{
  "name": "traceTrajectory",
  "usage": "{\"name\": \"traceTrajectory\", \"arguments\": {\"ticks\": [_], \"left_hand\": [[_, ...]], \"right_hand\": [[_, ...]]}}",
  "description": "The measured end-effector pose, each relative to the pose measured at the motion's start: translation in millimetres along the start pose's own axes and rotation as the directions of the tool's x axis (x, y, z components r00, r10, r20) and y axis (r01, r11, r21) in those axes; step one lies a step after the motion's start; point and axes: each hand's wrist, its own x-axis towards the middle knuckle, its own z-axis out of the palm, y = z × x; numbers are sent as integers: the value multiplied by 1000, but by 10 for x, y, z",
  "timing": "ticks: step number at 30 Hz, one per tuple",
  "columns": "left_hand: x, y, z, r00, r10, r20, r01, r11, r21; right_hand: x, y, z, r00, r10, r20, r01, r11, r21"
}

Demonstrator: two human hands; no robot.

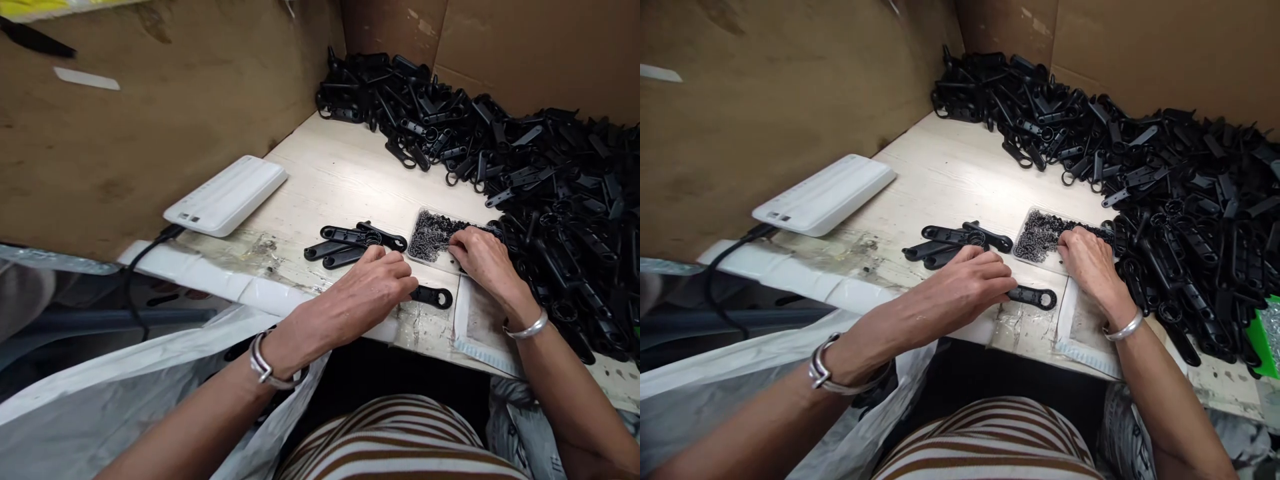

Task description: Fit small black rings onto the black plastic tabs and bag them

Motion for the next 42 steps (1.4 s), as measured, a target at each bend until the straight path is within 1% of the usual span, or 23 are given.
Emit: {"name": "traceTrajectory", "arguments": {"ticks": [3,5,6,7,9,11,13,15,16,17,18,19,20,22,23,24,26,28,31,33,37,40,42], "left_hand": [[6,-23,-17,999,-8,-38,6,999,-37],[48,-14,-38,991,-34,-129,23,996,-86],[85,2,-43,979,-54,-195,33,993,-112],[131,24,-40,959,-78,-274,42,990,-137],[239,85,-11,894,-119,-433,50,985,-167],[340,155,37,818,-154,-554,60,981,-184],[407,216,83,768,-177,-615,66,978,-199],[427,254,113,758,-186,-625,64,975,-213],[422,263,121,761,-183,-623,58,975,-216],[409,266,125,765,-186,-616,59,974,-221],[390,264,126,768,-198,-609,67,971,-232],[368,259,125,767,-222,-602,80,964,-254],[343,250,123,765,-255,-591,93,952,-291],[295,233,120,764,-336,-551,104,907,-408],[272,226,120,765,-375,-523,99,872,-480],[252,221,122,764,-413,-496,88,828,-553],[217,218,128,753,-499,-429,75,713,-697],[192,224,137,735,-578,-355,60,576,-815],[170,243,147,721,-651,-236,46,384,-922],[163,259,152,714,-678,-177,49,301,-953],[162,293,153,705,-698,-127,71,248,-966],[172,311,151,698,-708,-108,78,225,-971],[183,317,154,693,-715,-96,77,206,-975]], "right_hand": [[2,82,-76,999,-41,-1,41,980,196],[-33,117,-153,997,-59,42,34,892,452],[-60,117,-193,994,-67,87,4,812,584],[-90,105,-229,987,-78,138,-41,716,697],[-155,52,-279,972,-100,215,-133,522,843],[-212,-15,-292,969,-106,223,-170,367,915],[-256,-62,-279,974,-102,201,-169,258,951],[-283,-71,-261,977,-106,187,-162,212,964],[-290,-61,-254,976,-112,188,-159,225,961],[-293,-43,-248,974,-117,193,-155,270,950],[-293,-21,-239,977,-112,183,-134,349,928],[-289,5,-227,984,-92,153,-94,459,883],[-282,29,-210,992,-65,104,-46,592,805],[-265,64,-160,999,-35,6,26,837,546],[-255,70,-132,999,-37,-10,38,914,404],[-245,68,-107,999,-35,3,33,960,280],[-223,39,-73,998,-3,71,-4,994,107],[-200,-7,-70,993,45,106,-47,999,12],[-168,-58,-99,990,64,127,-59,997,-41],[-152,-54,-109,991,38,130,-35,999,-24],[-150,32,-83,997,-21,78,16,998,68],[-201,88,-83,998,-67,-21,70,982,174],[-271,85,-111,988,-122,-95,144,948,285]]}}
